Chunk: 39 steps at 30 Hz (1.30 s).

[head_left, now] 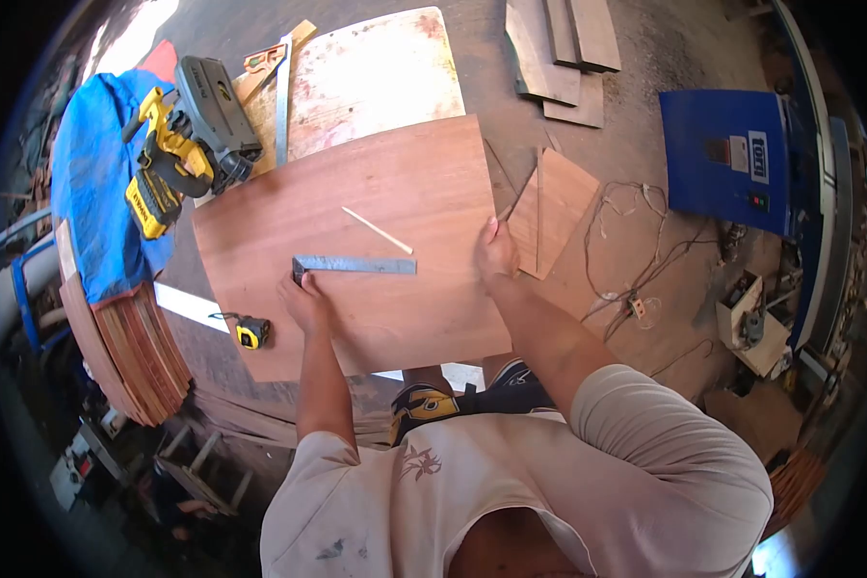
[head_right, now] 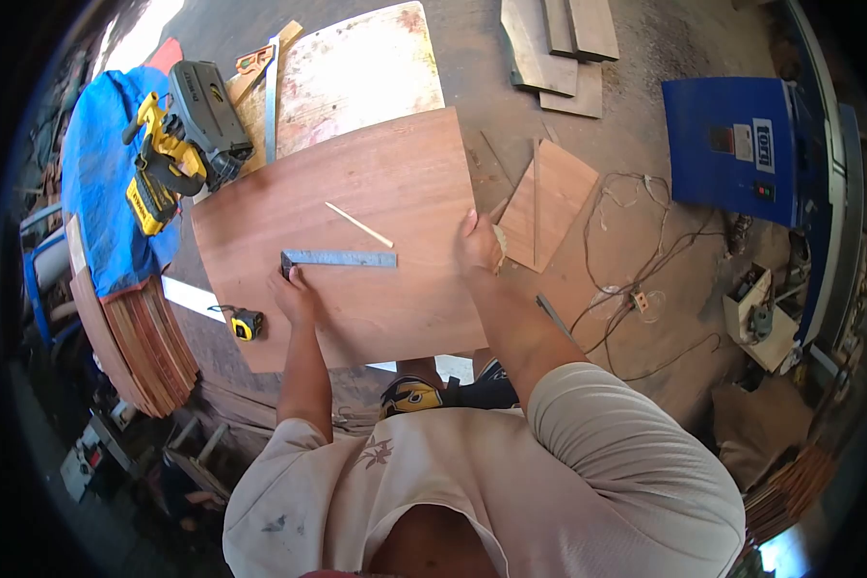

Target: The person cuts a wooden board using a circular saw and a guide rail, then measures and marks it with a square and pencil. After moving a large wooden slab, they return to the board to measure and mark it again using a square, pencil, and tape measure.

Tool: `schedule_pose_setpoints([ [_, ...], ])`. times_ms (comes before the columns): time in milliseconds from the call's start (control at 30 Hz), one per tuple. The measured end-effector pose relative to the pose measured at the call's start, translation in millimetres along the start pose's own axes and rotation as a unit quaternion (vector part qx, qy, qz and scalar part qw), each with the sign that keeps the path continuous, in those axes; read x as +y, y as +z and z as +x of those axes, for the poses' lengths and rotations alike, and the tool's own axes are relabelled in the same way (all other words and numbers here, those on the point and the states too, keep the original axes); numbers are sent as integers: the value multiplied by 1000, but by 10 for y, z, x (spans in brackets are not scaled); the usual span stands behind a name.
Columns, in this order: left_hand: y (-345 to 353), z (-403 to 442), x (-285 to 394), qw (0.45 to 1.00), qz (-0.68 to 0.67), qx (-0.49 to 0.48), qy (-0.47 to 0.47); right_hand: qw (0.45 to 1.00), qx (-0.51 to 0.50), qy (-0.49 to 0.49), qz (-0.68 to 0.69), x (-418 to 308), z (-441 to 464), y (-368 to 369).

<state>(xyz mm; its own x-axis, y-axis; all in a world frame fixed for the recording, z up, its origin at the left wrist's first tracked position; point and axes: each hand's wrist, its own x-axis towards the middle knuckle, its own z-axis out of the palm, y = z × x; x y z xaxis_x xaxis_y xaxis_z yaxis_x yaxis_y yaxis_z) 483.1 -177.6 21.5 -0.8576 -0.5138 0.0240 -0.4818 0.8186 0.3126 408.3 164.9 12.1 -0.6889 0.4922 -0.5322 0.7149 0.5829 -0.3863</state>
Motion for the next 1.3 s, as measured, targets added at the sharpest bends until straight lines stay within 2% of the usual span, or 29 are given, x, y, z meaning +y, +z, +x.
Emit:
schedule_pose_setpoints([
  [33, 10, 6, 90, 1000, 5, 7, -6, 1000, -16, -8, 13, 6, 13, -17],
  [100, 46, -12, 300, 984, -133, 8, -119, 999, -39, -14, 28, 8, 35, -58],
  [167, 151, -40, 499, 981, -152, 16, -117, 995, -69, -34, 66, 21, -7, -134],
  [200, 226, -31, 621, 980, -181, -11, -84, 995, -69, -33, 68, 87, 28, -110],
  [233, 343, 9, 723, 975, -213, -37, -50, 985, -101, -74, 119, 197, 110, -49],
  [267, 602, 9, 728, 964, -253, -73, -25, 970, -133, -116, 168, 306, 204, 7],
  [300, 870, 6, 726, 950, -292, -108, -1, 970, -134, -119, 167, 328, 280, -3],
  [367, 1059, -95, 1287, 893, -402, -192, -56, 946, -28, -225, 233, 382, 394, -26],
  [433, 392, -76, 2290, 784, -460, -383, -165, 942, -47, -216, 253, 192, 460, -295],
  [500, 507, -151, 2643, 709, -518, -457, -143, 905, -162, -218, 327, -60, 601, -524],
  [533, 597, -205, 2796, 708, -518, -458, -145, 814, -376, -143, 419, -162, 718, -684],
  [567, 696, -259, 2933, 700, -545, -446, -121, 816, -376, -138, 418, -238, 757, -756],
  [633, 853, -171, 3049, 690, -572, -432, -97, 855, -362, -58, 367, -433, 819, -874],
  [667, 923, -85, 3074, 783, -485, -390, 11, 836, -320, -98, 434, -559, 798, -898],
  [700, 978, -14, 3097, 852, -384, -336, 119, 837, -319, -97, 434, -562, 932, -832],
  [733, 788, 161, 3156, 869, -218, -438, 77, 852, -299, -102, 417, -536, 1147, -720],
  [767, 769, 177, 3062, 868, -218, -440, 76, 867, -279, -107, 400, -524, 1321, -649],
  [800, 742, 167, 2959, 930, -168, -290, 154, 878, -277, -99, 378, -575, 1424, -680],
  [833, 714, 169, 2851, 959, -112, -130, 228, 878, -278, -98, 378, -636, 1504, -668],
  [900, 615, 163, 2566, 963, -95, -129, 218, 881, -289, -59, 369, -744, 1621, -587],
  [967, 527, 133, 2285, 966, -78, -128, 209, 892, -287, -60, 343, -808, 1683, -379],
  [1033, 490, 95, 2039, 984, -28, -88, 151, 929, -179, -131, 297, -868, 1652, -207],
  [1133, 511, 160, 1792, 991, 25, -55, 123, 945, -126, -131, 271, -876, 1632, -92],
  [1167, 563, 201, 1765, 991, 25, -56, 120, 947, -95, -141, 272, -867, 1622, -58],
  [1233, 627, 401, 1838, 985, -89, -46, 144, 943, -80, -131, 294, -916, 1534, -83],
  [1300, 740, 532, 2061, 984, -99, -37, 141, 939, -65, -119, 317, -939, 1505, -55],
])
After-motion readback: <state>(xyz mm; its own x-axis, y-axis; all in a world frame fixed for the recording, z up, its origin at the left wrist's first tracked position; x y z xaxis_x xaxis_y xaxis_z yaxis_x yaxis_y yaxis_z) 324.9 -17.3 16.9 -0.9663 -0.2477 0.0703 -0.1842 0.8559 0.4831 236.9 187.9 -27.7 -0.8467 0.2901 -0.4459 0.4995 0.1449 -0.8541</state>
